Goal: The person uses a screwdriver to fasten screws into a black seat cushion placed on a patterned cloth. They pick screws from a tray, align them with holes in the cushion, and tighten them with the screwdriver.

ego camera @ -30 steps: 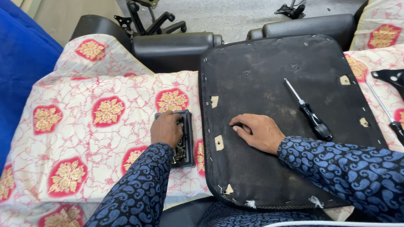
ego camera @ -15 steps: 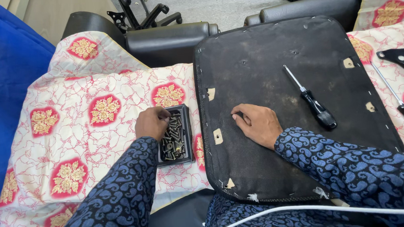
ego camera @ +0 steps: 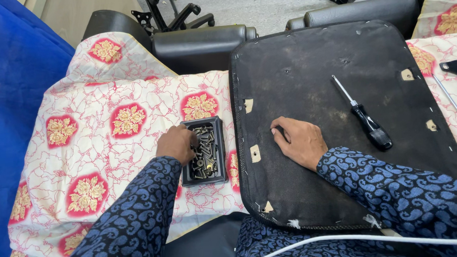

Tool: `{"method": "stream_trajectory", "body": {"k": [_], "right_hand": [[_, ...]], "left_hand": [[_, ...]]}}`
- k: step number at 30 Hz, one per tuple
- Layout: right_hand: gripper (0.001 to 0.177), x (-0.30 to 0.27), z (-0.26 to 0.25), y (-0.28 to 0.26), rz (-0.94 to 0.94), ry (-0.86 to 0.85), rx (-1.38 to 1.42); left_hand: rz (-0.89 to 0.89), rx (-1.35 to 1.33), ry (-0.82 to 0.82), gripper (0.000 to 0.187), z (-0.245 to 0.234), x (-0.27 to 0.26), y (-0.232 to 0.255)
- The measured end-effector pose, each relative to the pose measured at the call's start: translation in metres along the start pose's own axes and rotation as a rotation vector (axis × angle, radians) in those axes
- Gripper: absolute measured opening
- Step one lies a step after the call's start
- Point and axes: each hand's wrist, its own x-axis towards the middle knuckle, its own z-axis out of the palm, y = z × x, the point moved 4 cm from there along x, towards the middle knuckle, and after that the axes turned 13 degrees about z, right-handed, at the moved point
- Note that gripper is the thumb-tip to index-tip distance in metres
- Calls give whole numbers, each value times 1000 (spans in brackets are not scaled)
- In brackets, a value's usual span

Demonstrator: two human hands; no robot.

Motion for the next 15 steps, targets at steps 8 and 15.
{"method": "stream_trajectory", "body": {"k": [8, 15], "right_hand": [[19, -1, -4, -6, -35, 29, 8], [19, 1, -3, 0, 17, -26, -22]], "left_hand": [[191, 241, 89, 23, -1, -13, 18], [136, 341, 45, 20, 7, -18, 31]]}}
